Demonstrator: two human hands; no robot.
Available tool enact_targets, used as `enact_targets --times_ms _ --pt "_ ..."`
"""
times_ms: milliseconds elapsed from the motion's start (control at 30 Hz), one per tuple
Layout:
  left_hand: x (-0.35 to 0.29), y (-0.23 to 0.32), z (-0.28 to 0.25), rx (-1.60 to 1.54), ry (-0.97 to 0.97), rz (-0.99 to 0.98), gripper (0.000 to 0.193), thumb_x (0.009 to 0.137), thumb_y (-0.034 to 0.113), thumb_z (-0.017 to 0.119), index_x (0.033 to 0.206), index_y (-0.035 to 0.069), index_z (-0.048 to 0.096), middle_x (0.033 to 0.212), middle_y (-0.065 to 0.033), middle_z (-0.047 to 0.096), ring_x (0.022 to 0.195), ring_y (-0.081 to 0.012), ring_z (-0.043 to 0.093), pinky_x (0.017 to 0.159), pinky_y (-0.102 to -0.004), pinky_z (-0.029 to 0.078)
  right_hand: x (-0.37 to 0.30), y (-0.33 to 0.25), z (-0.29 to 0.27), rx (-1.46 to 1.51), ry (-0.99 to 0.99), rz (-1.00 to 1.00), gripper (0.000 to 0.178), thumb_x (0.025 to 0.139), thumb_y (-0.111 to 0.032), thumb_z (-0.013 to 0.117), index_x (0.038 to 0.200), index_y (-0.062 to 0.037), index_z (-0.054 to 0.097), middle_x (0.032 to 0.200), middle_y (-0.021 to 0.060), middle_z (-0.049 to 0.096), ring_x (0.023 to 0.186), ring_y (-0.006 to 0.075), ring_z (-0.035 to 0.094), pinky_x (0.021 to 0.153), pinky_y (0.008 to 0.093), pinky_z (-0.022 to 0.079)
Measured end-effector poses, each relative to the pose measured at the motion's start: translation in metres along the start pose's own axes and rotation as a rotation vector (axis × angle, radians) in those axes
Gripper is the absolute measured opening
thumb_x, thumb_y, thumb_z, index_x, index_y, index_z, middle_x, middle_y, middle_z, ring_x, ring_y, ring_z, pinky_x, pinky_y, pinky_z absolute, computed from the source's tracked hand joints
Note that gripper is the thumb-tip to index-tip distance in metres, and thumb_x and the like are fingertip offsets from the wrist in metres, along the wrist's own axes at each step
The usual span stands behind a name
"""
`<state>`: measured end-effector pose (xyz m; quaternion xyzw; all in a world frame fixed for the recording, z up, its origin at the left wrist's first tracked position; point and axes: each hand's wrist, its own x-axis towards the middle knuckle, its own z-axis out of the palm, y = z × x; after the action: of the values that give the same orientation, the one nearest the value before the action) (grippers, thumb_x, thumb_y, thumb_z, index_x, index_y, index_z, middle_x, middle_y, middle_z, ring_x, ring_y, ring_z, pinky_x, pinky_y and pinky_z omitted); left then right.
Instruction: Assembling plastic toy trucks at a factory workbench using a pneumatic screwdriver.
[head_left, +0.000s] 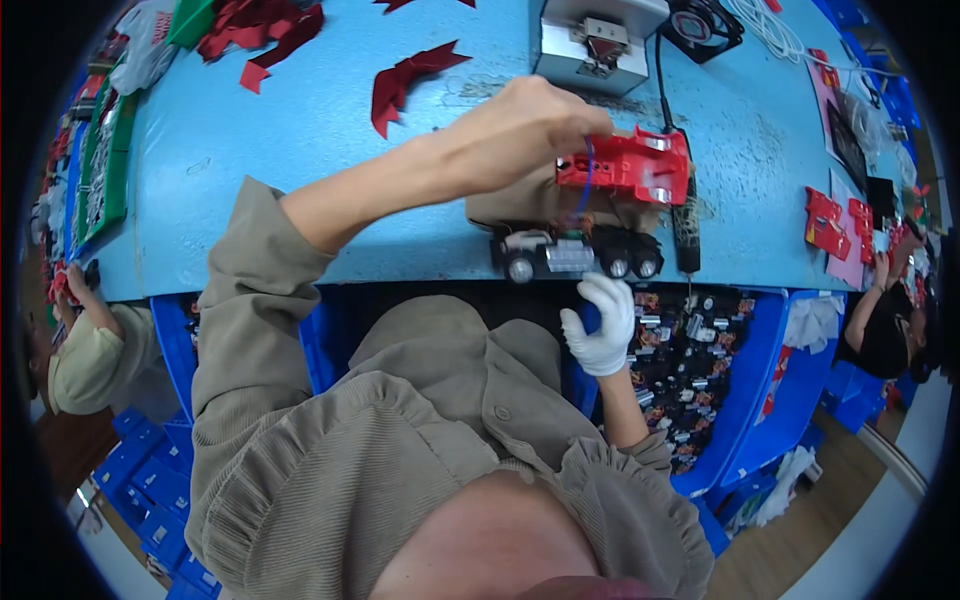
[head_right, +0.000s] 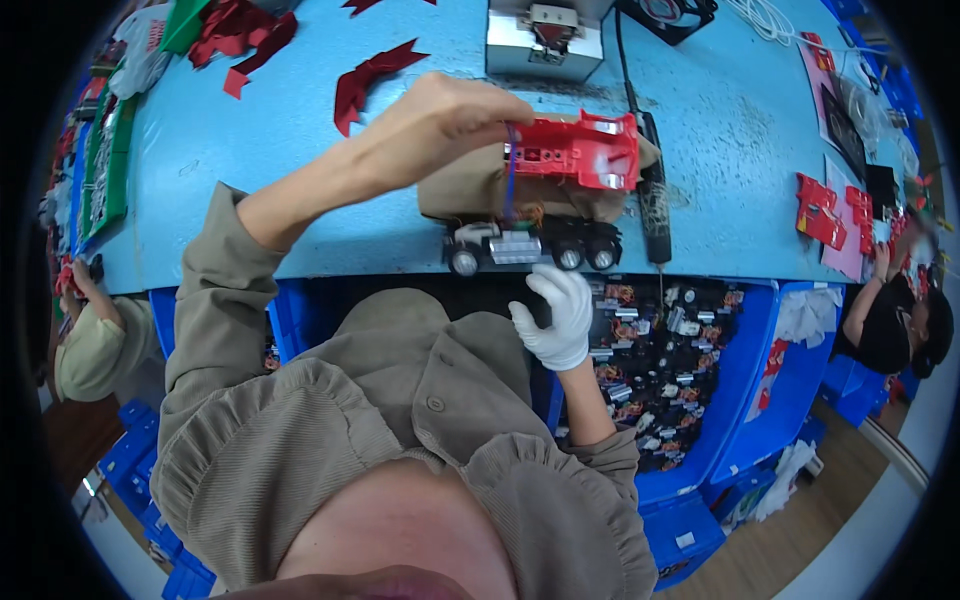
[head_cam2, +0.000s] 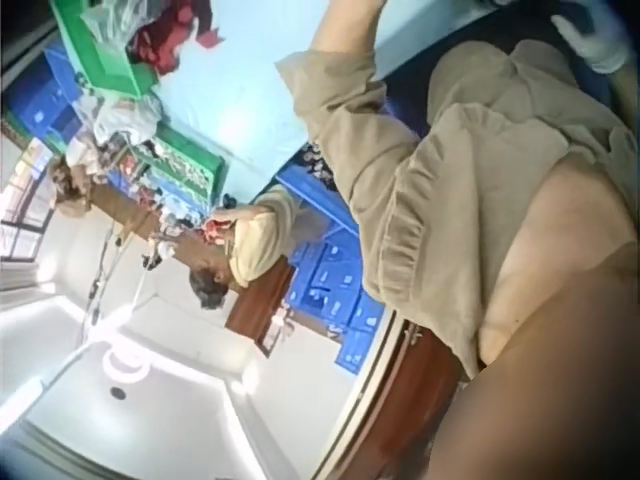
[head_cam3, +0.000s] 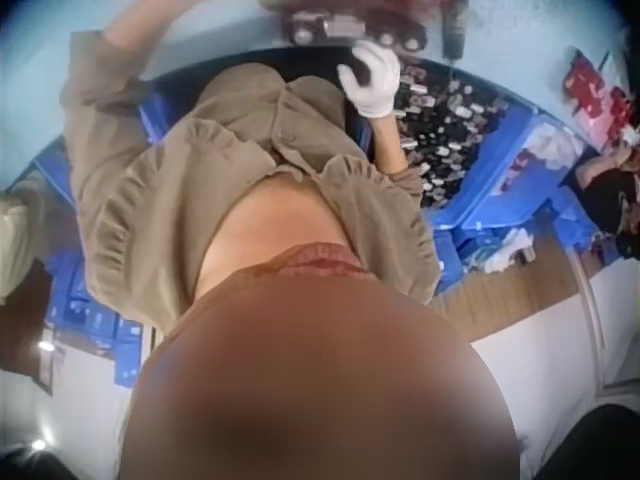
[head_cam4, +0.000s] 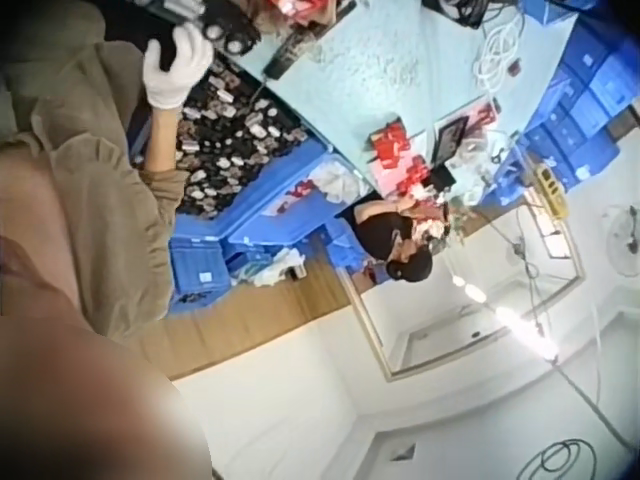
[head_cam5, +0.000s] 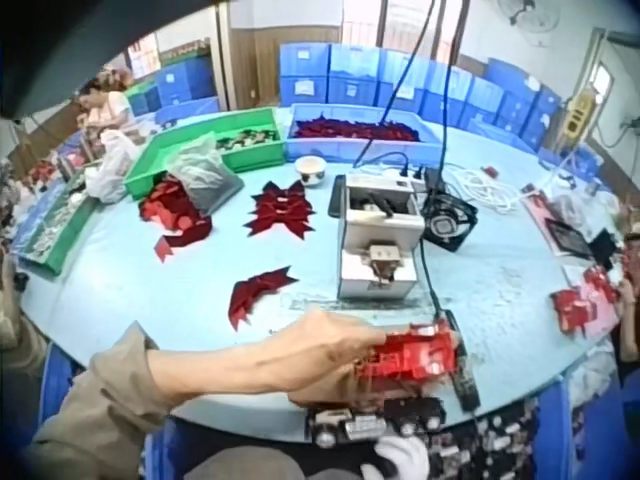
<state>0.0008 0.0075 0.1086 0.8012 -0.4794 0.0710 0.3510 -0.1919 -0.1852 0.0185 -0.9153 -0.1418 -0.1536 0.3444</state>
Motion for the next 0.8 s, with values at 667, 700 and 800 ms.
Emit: enact_targets --times_ms 667,700,800 --pt "0.031 -0.018 0.062 0.053 -0.369 -0.312 0.008 0.066 0.005 0.065 0.073 0.001 0.064 0.085 -0.0171 0.062 0.081 -0.0327 0.061 0.066 -0.0386 0.05 0.1 0.142 -0.066 -0.026 0.049 0.721 0.038 0.073 -0.012 0.068 0.105 0.0019 0.053 0.086 0.0088 0.06 0.072 0.021 0.058 0.069 0.03 0.047" --pt "0.034 -0.018 0.058 0.031 -0.417 -0.363 0.007 0.066 0.004 0.063 0.072 0.001 0.064 0.083 -0.0174 0.062 0.08 -0.033 0.061 0.064 -0.0395 0.05 0.1 0.146 -0.077 0.039 0.093 0.793 0.038 0.073 -0.011 0.067 0.106 0.0014 0.054 0.087 0.008 0.06 0.071 0.0202 0.058 0.068 0.0292 0.048" --pt "0.034 -0.025 0.053 0.013 -0.461 -0.35 0.006 0.069 0.005 0.06 0.072 0.002 0.064 0.079 -0.0177 0.062 0.077 -0.0335 0.062 0.062 -0.0405 0.05 0.133 0.123 -0.119 0.434 0.522 0.678 0.029 0.071 -0.006 0.064 0.099 -0.0008 0.057 0.075 0.0048 0.056 0.064 0.0169 0.055 0.064 0.0293 0.047"
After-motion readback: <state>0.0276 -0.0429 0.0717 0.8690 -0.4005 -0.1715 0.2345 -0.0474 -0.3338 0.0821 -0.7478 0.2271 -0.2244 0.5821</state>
